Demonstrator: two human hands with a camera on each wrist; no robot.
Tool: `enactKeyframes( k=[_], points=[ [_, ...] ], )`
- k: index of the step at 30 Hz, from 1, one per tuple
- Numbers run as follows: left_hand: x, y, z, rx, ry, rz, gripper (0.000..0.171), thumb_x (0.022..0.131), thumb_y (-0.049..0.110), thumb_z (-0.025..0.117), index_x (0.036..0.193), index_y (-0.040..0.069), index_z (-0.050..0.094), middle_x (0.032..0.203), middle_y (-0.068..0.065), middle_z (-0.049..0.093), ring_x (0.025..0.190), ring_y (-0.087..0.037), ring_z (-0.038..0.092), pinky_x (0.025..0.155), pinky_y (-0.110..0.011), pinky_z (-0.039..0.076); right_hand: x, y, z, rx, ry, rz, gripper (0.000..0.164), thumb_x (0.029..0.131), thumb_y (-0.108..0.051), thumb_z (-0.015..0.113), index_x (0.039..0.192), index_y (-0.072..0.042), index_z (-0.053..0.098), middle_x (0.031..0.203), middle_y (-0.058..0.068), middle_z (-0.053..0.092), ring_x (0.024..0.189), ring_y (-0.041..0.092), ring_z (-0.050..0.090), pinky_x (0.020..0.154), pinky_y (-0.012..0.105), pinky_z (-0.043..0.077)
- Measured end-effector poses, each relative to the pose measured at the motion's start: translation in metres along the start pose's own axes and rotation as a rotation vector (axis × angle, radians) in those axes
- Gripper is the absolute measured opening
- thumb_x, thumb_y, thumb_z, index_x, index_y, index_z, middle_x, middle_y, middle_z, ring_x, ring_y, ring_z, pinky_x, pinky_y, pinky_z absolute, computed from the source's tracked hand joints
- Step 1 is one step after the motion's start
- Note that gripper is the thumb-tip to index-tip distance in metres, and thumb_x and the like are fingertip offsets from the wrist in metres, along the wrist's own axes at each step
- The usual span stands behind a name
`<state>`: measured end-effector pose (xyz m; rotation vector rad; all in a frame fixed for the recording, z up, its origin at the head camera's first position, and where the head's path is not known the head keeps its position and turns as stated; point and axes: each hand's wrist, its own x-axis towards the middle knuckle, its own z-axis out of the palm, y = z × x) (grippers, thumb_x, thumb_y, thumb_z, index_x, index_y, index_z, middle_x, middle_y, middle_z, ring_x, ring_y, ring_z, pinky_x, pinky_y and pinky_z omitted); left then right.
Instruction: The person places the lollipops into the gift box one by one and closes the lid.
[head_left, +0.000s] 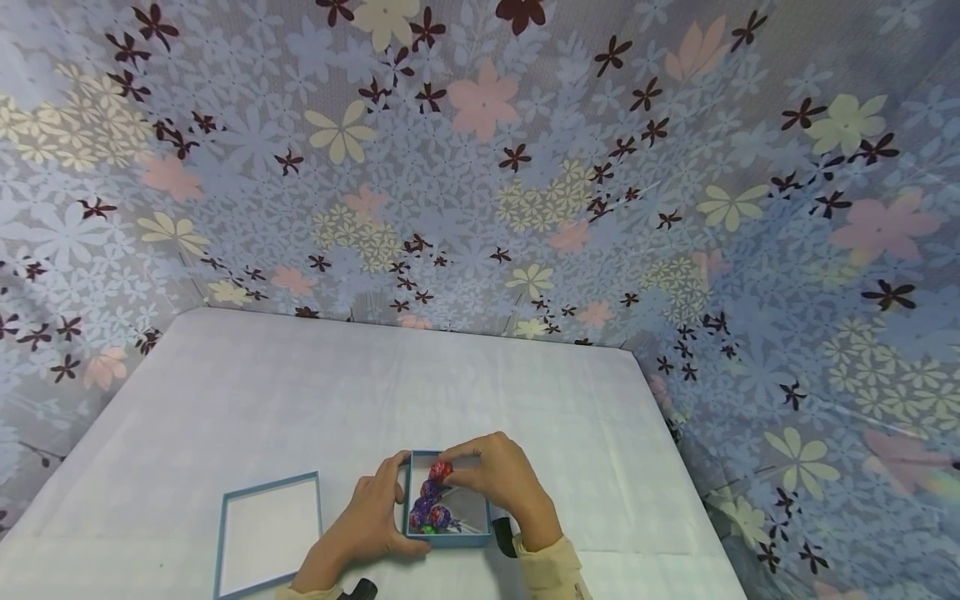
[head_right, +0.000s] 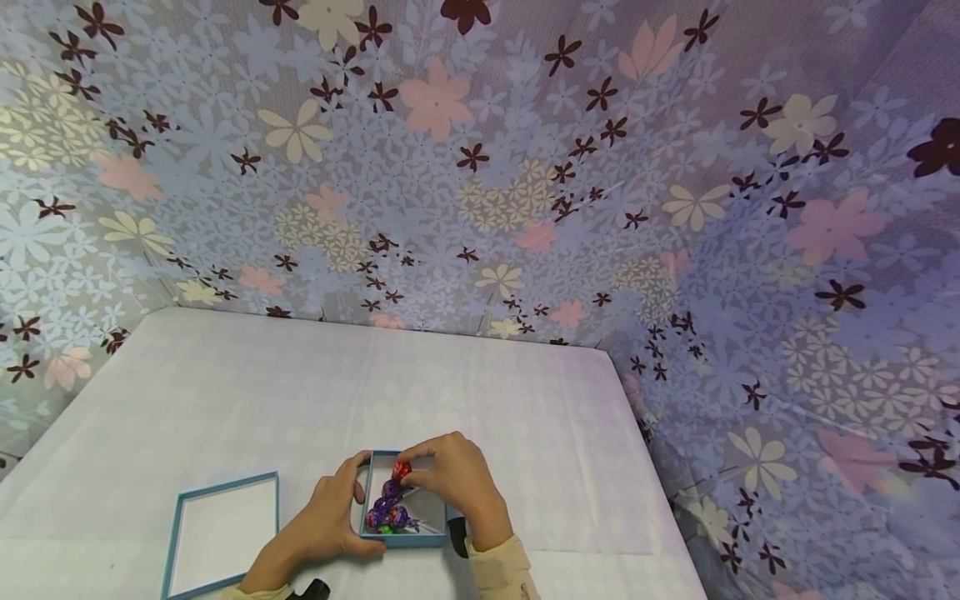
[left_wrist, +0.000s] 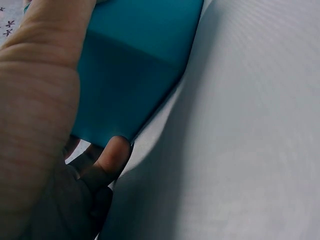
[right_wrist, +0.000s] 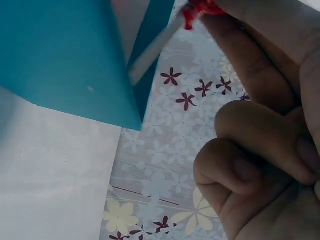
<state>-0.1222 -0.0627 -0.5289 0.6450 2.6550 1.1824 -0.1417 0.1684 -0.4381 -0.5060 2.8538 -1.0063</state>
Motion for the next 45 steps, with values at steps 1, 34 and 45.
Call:
enactKeyframes(
  k=[1, 34, 45],
  points=[
    [0.000, 0.000, 0.000, -0.002, -0.002, -0.004, 0.138, 0.050, 0.065, 0.091, 0.154, 0.005, 0.023, 0.095, 0.010, 0.049, 0.086, -0.009, 0.045, 0.093, -0.043, 0.036, 0.000, 0.000, 0.001, -0.002, -0.009, 0.010, 0.023, 0.078, -0.029, 0.087, 0.101, -0.031, 0.082, 0.100, -0.013, 0.076, 0.089, 0.006, 0.070, 0.074, 0.027, 0.053],
    [-0.001, -0.001, 0.000, -0.002, -0.050, -0.034, 0.138, 0.052, 0.068, 0.089, 0.156, 0.007, 0.020, 0.095, 0.008, 0.049, 0.089, -0.015, 0.043, 0.089, -0.045, 0.040, 0.001, 0.012, 0.022, -0.067, -0.075, 0.023, 0.023, 0.075, -0.027, 0.089, 0.097, -0.028, 0.083, 0.095, -0.014, 0.076, 0.091, 0.012, 0.072, 0.078, 0.029, 0.054],
    [0.000, -0.002, 0.001, -0.018, -0.042, -0.043, 0.137, 0.052, 0.068, 0.089, 0.155, 0.009, 0.021, 0.095, 0.008, 0.049, 0.091, -0.016, 0.043, 0.087, -0.043, 0.040, 0.001, 0.015, 0.027, -0.097, -0.052, 0.025, 0.023, 0.074, -0.030, 0.089, 0.097, -0.031, 0.082, 0.095, -0.016, 0.076, 0.091, 0.009, 0.072, 0.076, 0.029, 0.054]
  ],
)
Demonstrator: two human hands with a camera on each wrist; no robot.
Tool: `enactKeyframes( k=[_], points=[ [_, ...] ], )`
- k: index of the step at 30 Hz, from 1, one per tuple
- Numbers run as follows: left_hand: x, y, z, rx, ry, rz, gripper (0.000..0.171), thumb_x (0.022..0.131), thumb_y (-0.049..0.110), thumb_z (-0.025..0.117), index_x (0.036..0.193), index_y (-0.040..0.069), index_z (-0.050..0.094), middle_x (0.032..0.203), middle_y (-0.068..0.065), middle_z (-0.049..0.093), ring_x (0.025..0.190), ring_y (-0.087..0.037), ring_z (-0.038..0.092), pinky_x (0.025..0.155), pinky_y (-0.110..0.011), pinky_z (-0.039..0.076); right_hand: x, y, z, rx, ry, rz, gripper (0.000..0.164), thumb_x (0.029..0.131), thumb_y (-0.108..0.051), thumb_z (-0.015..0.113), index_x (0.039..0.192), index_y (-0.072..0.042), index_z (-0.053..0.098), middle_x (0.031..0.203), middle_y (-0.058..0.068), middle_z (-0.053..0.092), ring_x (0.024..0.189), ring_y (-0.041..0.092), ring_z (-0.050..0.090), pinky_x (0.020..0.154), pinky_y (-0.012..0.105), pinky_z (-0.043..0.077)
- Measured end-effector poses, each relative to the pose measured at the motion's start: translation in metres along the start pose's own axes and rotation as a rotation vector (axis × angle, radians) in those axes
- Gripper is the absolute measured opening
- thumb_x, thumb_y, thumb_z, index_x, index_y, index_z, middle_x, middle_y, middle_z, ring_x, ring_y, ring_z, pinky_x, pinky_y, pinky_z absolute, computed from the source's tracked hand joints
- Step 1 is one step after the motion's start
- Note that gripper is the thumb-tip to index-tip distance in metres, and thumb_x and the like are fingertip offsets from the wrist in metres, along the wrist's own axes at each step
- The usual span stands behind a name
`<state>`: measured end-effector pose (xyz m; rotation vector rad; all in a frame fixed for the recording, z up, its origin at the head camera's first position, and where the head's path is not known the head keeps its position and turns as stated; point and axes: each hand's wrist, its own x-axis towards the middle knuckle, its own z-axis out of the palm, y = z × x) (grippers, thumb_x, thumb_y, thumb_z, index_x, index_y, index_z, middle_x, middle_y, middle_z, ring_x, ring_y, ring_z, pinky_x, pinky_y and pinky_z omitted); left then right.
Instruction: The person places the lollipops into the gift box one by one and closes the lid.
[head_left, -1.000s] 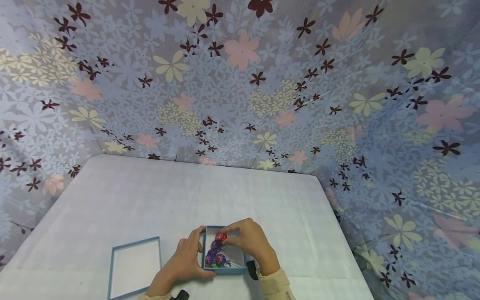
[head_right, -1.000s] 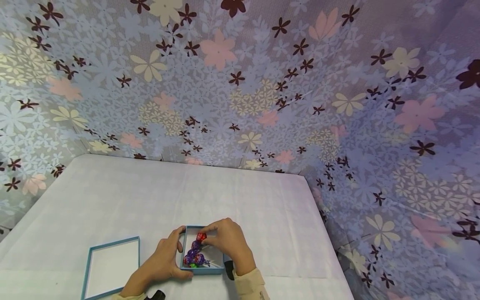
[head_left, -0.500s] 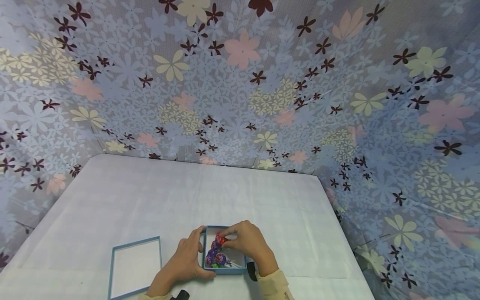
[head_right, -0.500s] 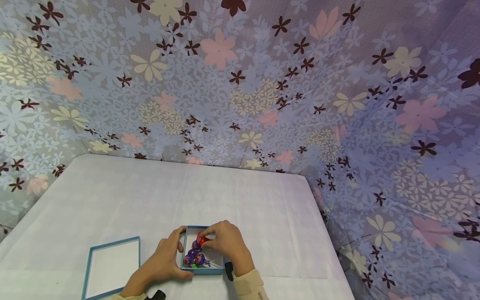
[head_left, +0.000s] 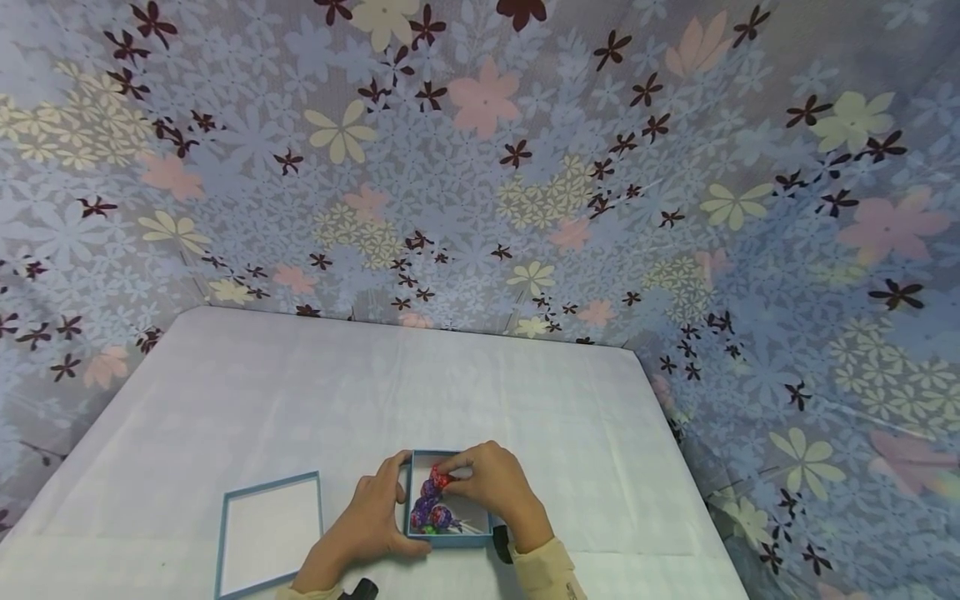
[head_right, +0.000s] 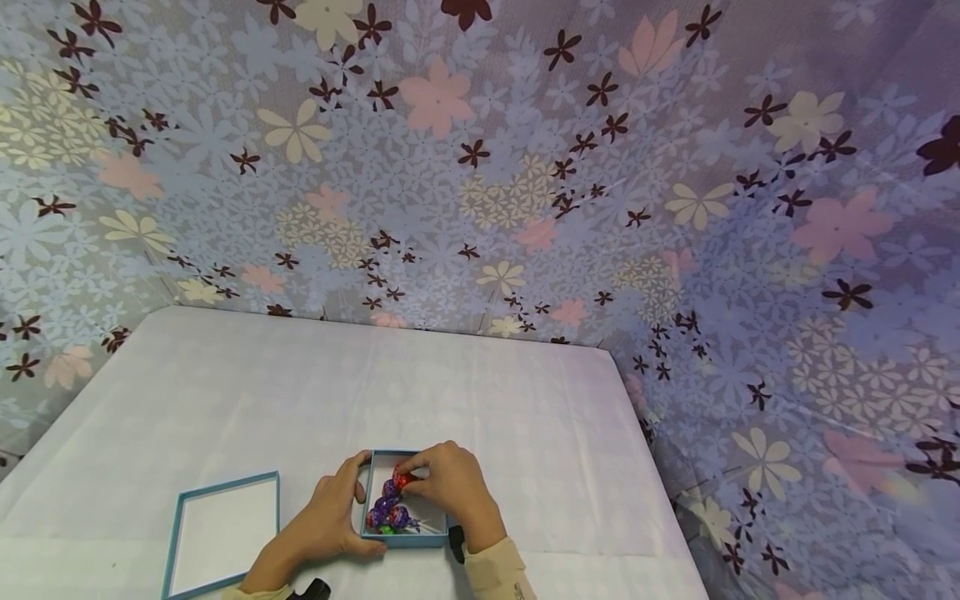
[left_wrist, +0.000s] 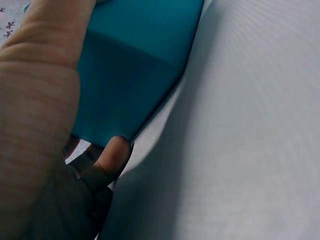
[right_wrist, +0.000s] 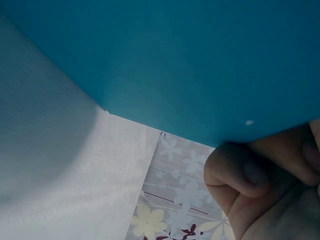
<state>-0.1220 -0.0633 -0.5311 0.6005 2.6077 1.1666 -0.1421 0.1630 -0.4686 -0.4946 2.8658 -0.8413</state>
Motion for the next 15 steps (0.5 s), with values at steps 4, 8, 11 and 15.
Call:
enactKeyframes(
  k=[4, 8, 11, 15],
  points=[
    [-0.0003, -0.0002, -0.0011, -0.003, 0.002, 0.005, 0.137, 0.052, 0.067, 0.090, 0.155, 0.008, 0.021, 0.096, 0.008, 0.049, 0.092, -0.015, 0.043, 0.090, -0.044, 0.039, 0.0004, -0.0003, 0.0016, -0.015, 0.018, -0.011, 0.024, 0.074, -0.030, 0.089, 0.097, -0.032, 0.082, 0.096, -0.016, 0.076, 0.091, 0.009, 0.072, 0.076, 0.028, 0.054],
    [-0.0007, -0.0003, -0.0025, 0.000, -0.002, 0.006, 0.138, 0.052, 0.067, 0.090, 0.155, 0.008, 0.020, 0.096, 0.008, 0.049, 0.092, -0.016, 0.043, 0.089, -0.044, 0.040, 0.0011, -0.0004, 0.0034, -0.027, 0.036, -0.023, 0.026, 0.072, -0.031, 0.090, 0.097, -0.032, 0.082, 0.096, -0.016, 0.076, 0.090, 0.006, 0.071, 0.075, 0.027, 0.054],
    [-0.0002, -0.0008, -0.0032, -0.002, 0.001, 0.005, 0.138, 0.051, 0.066, 0.090, 0.155, 0.009, 0.021, 0.095, 0.008, 0.049, 0.092, -0.017, 0.043, 0.088, -0.043, 0.041, 0.0020, -0.0002, 0.0050, -0.039, 0.051, -0.025, 0.026, 0.071, -0.031, 0.090, 0.096, -0.032, 0.082, 0.096, -0.016, 0.076, 0.089, 0.004, 0.070, 0.074, 0.027, 0.054],
    [0.0008, -0.0013, -0.0036, -0.011, -0.004, -0.004, 0.138, 0.050, 0.066, 0.090, 0.155, 0.010, 0.021, 0.095, 0.009, 0.049, 0.093, -0.018, 0.043, 0.088, -0.043, 0.041, 0.0018, -0.0018, 0.0055, -0.066, 0.066, -0.026, 0.026, 0.071, -0.030, 0.091, 0.096, -0.030, 0.082, 0.096, -0.016, 0.076, 0.088, 0.006, 0.071, 0.073, 0.027, 0.054]
  ],
)
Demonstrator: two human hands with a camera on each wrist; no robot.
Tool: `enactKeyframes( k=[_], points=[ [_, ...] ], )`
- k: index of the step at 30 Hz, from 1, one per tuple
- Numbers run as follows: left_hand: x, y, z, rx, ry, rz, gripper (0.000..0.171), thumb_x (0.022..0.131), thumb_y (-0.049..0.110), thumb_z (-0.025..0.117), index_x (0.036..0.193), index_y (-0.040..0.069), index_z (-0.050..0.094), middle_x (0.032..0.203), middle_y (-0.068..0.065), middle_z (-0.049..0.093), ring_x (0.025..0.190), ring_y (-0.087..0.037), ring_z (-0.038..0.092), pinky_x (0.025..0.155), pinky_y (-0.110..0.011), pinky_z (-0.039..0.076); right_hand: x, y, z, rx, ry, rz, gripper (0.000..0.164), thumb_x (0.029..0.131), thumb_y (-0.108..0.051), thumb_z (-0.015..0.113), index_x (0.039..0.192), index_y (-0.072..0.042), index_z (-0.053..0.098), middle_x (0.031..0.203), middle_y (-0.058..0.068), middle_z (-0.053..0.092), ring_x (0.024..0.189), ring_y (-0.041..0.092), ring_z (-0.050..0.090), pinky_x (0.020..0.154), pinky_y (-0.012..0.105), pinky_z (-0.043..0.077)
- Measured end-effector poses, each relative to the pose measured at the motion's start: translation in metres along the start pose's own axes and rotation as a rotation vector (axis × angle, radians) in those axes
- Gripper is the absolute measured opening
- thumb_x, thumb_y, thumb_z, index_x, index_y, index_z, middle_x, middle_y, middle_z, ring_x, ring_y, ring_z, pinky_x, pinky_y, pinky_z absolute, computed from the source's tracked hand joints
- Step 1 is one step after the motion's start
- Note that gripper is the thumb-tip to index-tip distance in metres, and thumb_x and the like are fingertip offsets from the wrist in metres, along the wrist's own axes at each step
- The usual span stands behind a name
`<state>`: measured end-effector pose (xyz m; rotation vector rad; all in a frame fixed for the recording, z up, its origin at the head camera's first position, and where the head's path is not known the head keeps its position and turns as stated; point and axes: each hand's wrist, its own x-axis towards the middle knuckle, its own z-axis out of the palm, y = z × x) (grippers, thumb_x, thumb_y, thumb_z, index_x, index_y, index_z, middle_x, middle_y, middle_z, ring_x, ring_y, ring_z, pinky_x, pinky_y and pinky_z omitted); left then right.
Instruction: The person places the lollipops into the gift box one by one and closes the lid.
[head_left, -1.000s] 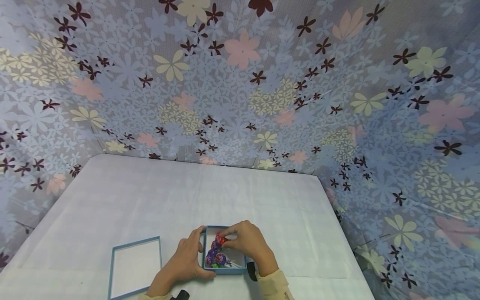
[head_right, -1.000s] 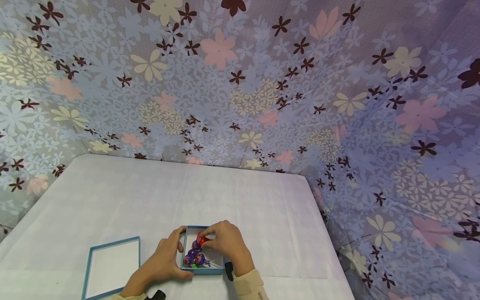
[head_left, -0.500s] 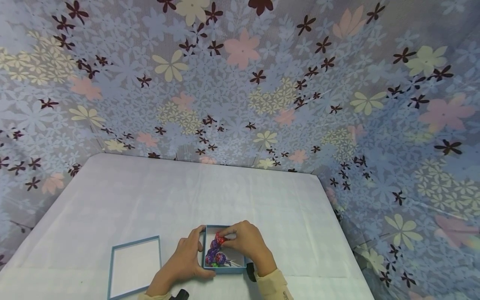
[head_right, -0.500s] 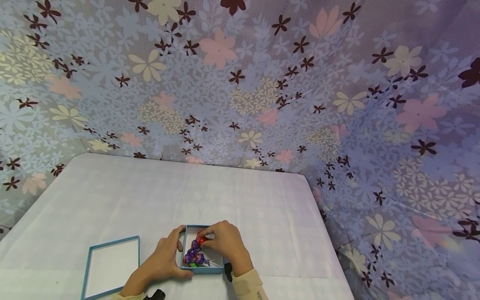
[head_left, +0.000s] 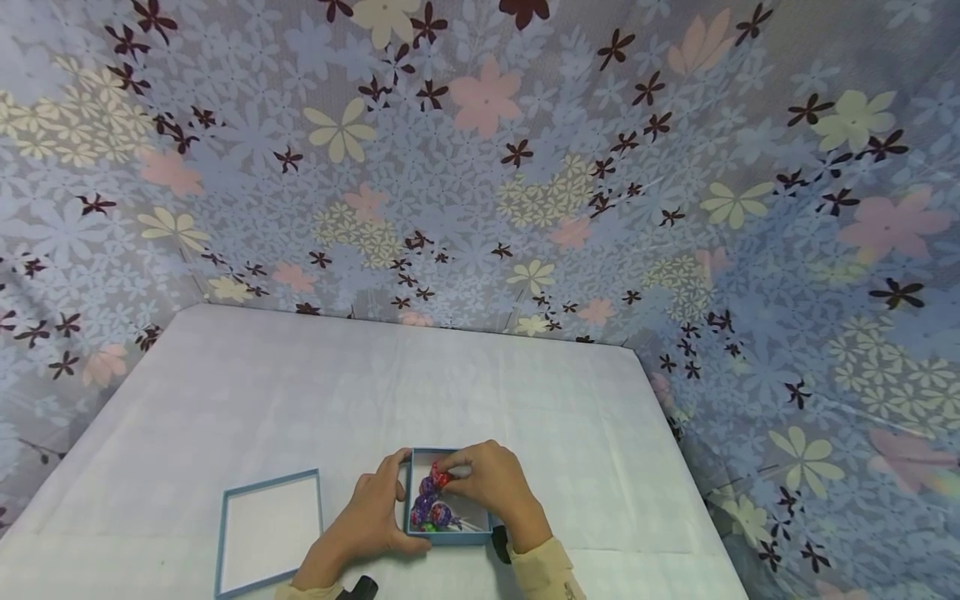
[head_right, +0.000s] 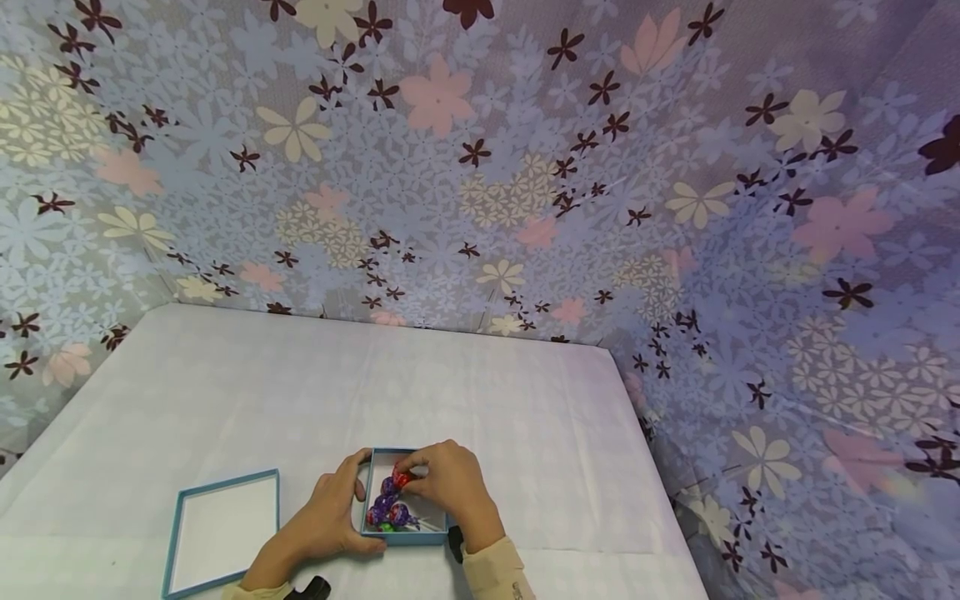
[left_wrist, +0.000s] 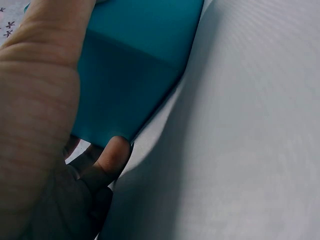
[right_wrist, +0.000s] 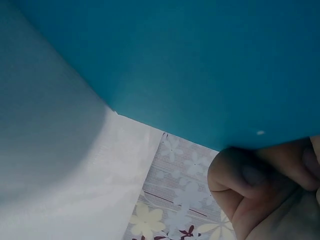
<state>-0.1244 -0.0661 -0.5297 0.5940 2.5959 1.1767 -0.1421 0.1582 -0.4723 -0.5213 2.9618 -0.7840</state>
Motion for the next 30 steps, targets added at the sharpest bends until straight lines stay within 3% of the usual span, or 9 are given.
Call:
enactKeyframes(
  k=[8, 30],
  points=[
    [0.0007, 0.0001, -0.0003, 0.008, -0.001, 0.005, 0.138, 0.050, 0.067, 0.090, 0.155, 0.008, 0.022, 0.095, 0.008, 0.049, 0.092, -0.017, 0.043, 0.087, -0.044, 0.042, -0.0035, -0.0050, -0.0009, -0.058, 0.017, 0.006, 0.023, 0.070, -0.026, 0.091, 0.091, -0.028, 0.081, 0.095, -0.015, 0.076, 0.089, 0.006, 0.071, 0.076, 0.032, 0.054],
    [0.0006, 0.0019, -0.0018, 0.011, -0.001, 0.008, 0.138, 0.051, 0.065, 0.091, 0.155, 0.007, 0.021, 0.094, 0.008, 0.049, 0.090, -0.016, 0.044, 0.091, -0.046, 0.039, -0.0042, -0.0078, 0.0013, -0.132, -0.011, -0.004, 0.022, 0.069, -0.029, 0.092, 0.089, -0.032, 0.082, 0.090, -0.013, 0.077, 0.082, 0.009, 0.072, 0.068, 0.027, 0.053]
  ],
)
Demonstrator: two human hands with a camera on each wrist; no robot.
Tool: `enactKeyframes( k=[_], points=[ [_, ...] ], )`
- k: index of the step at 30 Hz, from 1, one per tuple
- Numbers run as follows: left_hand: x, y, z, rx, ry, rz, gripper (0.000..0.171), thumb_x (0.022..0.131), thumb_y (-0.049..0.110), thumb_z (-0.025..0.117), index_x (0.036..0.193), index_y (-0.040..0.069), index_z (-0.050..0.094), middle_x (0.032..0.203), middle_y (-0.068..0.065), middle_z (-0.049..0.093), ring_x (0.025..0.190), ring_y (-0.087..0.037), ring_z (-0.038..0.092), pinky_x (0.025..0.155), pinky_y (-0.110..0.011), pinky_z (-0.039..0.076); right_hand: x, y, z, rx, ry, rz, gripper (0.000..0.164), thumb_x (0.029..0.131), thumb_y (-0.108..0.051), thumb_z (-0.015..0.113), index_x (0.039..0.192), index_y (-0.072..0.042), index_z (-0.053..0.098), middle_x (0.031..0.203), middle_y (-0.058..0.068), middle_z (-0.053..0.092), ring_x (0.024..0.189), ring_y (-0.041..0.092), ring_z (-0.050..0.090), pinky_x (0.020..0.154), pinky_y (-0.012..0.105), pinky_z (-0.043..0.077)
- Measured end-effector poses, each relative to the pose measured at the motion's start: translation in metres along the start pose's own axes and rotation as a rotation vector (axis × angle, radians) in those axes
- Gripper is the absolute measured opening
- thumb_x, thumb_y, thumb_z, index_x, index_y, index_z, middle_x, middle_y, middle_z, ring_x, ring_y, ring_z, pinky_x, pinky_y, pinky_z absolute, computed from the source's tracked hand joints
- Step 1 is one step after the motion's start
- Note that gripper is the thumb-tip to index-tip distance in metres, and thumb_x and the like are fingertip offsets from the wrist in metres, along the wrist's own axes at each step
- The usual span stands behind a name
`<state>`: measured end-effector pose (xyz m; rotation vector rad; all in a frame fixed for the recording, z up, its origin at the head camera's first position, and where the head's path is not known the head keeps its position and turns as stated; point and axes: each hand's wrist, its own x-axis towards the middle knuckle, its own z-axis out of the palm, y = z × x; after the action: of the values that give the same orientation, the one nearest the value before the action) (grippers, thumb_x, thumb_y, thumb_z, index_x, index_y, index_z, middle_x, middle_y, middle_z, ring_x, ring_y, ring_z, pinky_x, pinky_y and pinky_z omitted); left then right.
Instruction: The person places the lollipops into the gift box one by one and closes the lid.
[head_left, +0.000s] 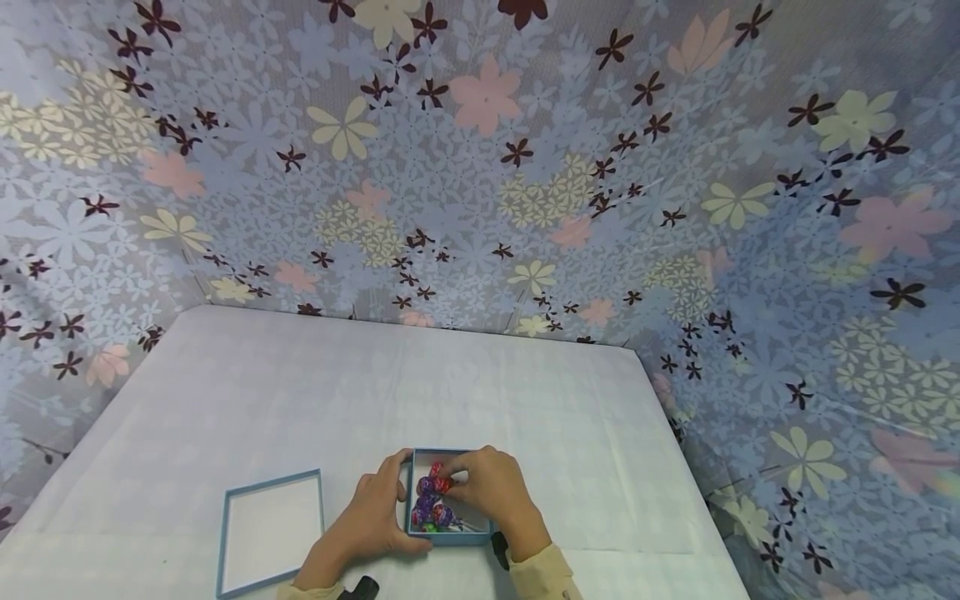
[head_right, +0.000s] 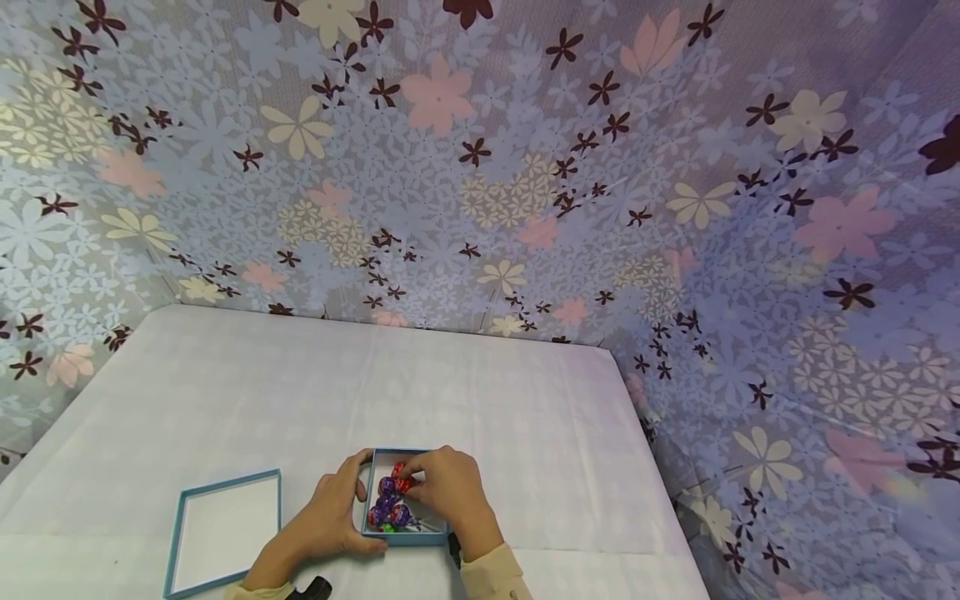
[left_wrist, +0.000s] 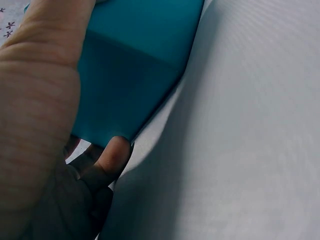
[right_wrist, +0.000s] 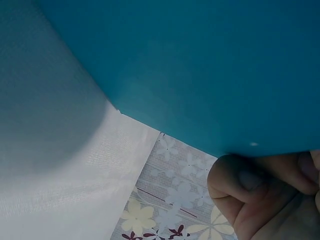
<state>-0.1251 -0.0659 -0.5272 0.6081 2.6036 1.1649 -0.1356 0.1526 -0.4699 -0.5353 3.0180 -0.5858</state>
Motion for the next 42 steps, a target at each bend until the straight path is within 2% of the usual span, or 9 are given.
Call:
enactKeyframes(
  k=[7, 20, 26, 31, 34, 37, 40, 42],
  points=[
    [-0.001, 0.000, 0.001, 0.000, 0.004, -0.005, 0.138, 0.050, 0.067, 0.090, 0.154, 0.008, 0.022, 0.094, 0.009, 0.049, 0.090, -0.016, 0.044, 0.090, -0.045, 0.040, -0.002, 0.001, 0.001, -0.035, 0.000, -0.016, 0.023, 0.069, -0.033, 0.092, 0.090, -0.033, 0.082, 0.089, -0.015, 0.076, 0.080, 0.006, 0.070, 0.067, 0.026, 0.053],
    [-0.003, 0.005, 0.000, -0.008, 0.022, -0.005, 0.138, 0.049, 0.064, 0.092, 0.155, 0.007, 0.023, 0.095, 0.008, 0.049, 0.093, -0.019, 0.044, 0.090, -0.046, 0.041, -0.008, 0.004, -0.006, 0.019, 0.036, -0.039, 0.022, 0.072, -0.034, 0.090, 0.092, -0.033, 0.081, 0.093, -0.016, 0.076, 0.082, 0.008, 0.071, 0.069, 0.027, 0.053],
    [-0.004, 0.006, -0.002, -0.014, 0.010, -0.028, 0.139, 0.049, 0.065, 0.092, 0.156, 0.010, 0.022, 0.096, 0.008, 0.049, 0.097, -0.023, 0.045, 0.090, -0.047, 0.043, -0.014, 0.003, -0.015, 0.043, 0.056, -0.024, 0.030, 0.075, -0.035, 0.088, 0.104, -0.033, 0.081, 0.096, -0.015, 0.076, 0.074, 0.006, 0.068, 0.064, 0.025, 0.051],
    [-0.005, 0.009, -0.007, -0.019, -0.007, -0.007, 0.143, 0.050, 0.066, 0.091, 0.160, 0.012, 0.017, 0.098, 0.006, 0.052, 0.091, -0.019, 0.048, 0.092, -0.050, 0.045, -0.019, 0.000, -0.022, 0.067, 0.100, -0.030, 0.035, 0.076, -0.036, 0.087, 0.109, -0.029, 0.080, 0.100, -0.012, 0.077, 0.086, 0.012, 0.073, 0.070, 0.030, 0.055],
    [-0.006, 0.011, -0.010, -0.009, -0.006, 0.017, 0.147, 0.049, 0.066, 0.092, 0.161, 0.012, 0.013, 0.106, 0.000, 0.054, 0.086, -0.015, 0.052, 0.087, -0.047, 0.048, -0.021, -0.003, -0.026, 0.068, 0.129, -0.034, 0.034, 0.078, -0.040, 0.085, 0.109, -0.028, 0.080, 0.102, -0.010, 0.077, 0.089, 0.012, 0.073, 0.073, 0.033, 0.056],
    [-0.010, 0.015, -0.014, 0.029, 0.018, 0.018, 0.153, 0.045, 0.069, 0.091, 0.161, 0.013, 0.010, 0.124, -0.010, 0.053, 0.086, -0.014, 0.059, 0.079, -0.042, 0.051, -0.022, -0.009, -0.030, 0.060, 0.182, -0.050, 0.028, 0.082, -0.044, 0.082, 0.106, -0.029, 0.081, 0.101, -0.011, 0.077, 0.091, 0.010, 0.072, 0.075, 0.033, 0.057],
    [-0.020, 0.020, -0.025, 0.064, 0.062, -0.018, 0.156, 0.041, 0.071, 0.091, 0.162, 0.016, 0.009, 0.146, -0.018, 0.041, 0.093, -0.019, 0.066, 0.074, -0.041, 0.054, -0.021, -0.017, -0.037, 0.046, 0.276, -0.104, 0.025, 0.085, -0.045, 0.078, 0.101, -0.025, 0.081, 0.099, -0.011, 0.077, 0.090, 0.009, 0.072, 0.076, 0.033, 0.057],
    [-0.032, 0.020, -0.038, 0.094, 0.093, -0.055, 0.156, 0.040, 0.073, 0.090, 0.162, 0.017, 0.009, 0.155, -0.021, 0.032, 0.102, -0.028, 0.066, 0.079, -0.047, 0.054, -0.020, -0.026, -0.045, 0.056, 0.322, -0.146, 0.028, 0.086, -0.045, 0.077, 0.101, -0.022, 0.080, 0.099, -0.010, 0.077, 0.090, 0.010, 0.073, 0.078, 0.033, 0.057]
  ],
)
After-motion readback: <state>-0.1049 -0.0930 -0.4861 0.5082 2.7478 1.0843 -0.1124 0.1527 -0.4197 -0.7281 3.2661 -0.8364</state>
